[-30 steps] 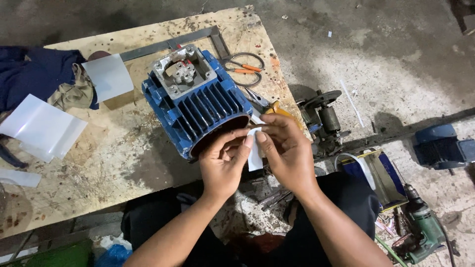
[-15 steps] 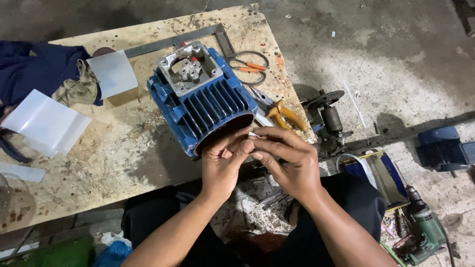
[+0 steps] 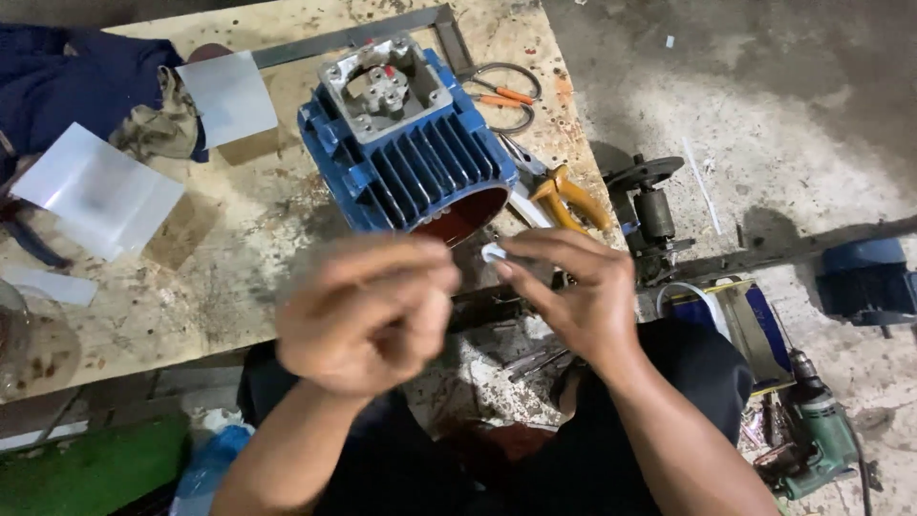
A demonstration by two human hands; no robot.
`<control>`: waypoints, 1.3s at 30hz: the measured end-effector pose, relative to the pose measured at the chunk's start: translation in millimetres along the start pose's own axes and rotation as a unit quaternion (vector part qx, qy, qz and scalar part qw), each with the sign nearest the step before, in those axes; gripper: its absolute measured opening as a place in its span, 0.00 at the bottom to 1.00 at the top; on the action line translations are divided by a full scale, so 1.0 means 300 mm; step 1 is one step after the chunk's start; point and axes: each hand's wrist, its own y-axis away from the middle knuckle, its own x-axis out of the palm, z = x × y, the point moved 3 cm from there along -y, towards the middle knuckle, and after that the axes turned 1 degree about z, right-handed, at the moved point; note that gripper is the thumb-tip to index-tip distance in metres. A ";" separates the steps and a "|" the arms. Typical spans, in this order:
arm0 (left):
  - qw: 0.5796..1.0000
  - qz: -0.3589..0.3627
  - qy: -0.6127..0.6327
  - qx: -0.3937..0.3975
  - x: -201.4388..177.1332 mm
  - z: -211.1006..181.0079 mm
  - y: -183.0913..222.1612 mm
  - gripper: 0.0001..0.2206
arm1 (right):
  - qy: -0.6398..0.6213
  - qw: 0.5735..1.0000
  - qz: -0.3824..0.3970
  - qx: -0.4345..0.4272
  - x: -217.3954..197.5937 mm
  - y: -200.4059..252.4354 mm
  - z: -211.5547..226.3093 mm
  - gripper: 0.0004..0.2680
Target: Preparing and inserting insulation strips into the slots of an electric motor stator.
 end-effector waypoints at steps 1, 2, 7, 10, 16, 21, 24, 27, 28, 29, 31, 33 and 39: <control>1.000 0.000 -0.003 0.000 -0.011 0.010 -0.049 0.06 | -0.002 1.000 0.001 -0.002 0.028 -0.007 0.009 0.08; 0.996 0.022 -0.079 -0.023 -0.019 0.024 -0.097 0.06 | -0.027 1.000 0.007 0.008 0.057 -0.012 0.017 0.06; 0.955 0.127 -0.256 -0.085 -0.021 0.175 -0.254 0.15 | 0.012 0.999 -0.023 -0.023 0.183 -0.010 0.001 0.03; 0.903 0.216 -0.329 -0.173 -0.010 0.278 -0.234 0.31 | 0.073 0.992 -0.064 -0.076 0.226 -0.032 0.012 0.06; 0.897 0.256 -0.281 -0.224 -0.029 0.276 -0.229 0.32 | 0.130 0.986 -0.100 -0.033 0.294 -0.048 0.010 0.05; 0.900 0.220 -0.261 -0.272 -0.027 0.314 -0.209 0.28 | 0.106 0.988 -0.105 0.052 0.327 -0.050 0.015 0.06; 0.911 0.202 -0.248 -0.260 -0.034 0.311 -0.201 0.25 | 0.052 0.985 -0.142 0.079 0.341 -0.047 0.016 0.08; 0.911 0.191 -0.254 -0.262 -0.037 0.313 -0.192 0.24 | 0.021 0.972 -0.154 0.176 0.350 -0.053 0.060 0.02; 0.911 0.191 -0.255 -0.263 -0.039 0.313 -0.189 0.24 | 0.020 0.972 -0.153 0.176 0.343 -0.063 0.080 0.02; 0.915 0.187 -0.253 -0.254 -0.038 0.314 -0.190 0.23 | -0.009 0.964 -0.138 0.226 0.338 -0.071 0.086 0.03; 0.919 0.182 -0.250 -0.245 -0.039 0.318 -0.190 0.23 | -0.039 0.953 -0.121 0.276 0.325 -0.089 0.102 0.08; 0.922 0.186 -0.241 -0.239 -0.038 0.322 -0.186 0.23 | -0.051 0.942 -0.108 0.313 0.311 -0.100 0.113 0.08; 0.924 0.181 -0.234 -0.240 -0.034 0.309 -0.190 0.22 | -0.076 0.937 -0.113 0.321 0.316 -0.098 0.112 0.07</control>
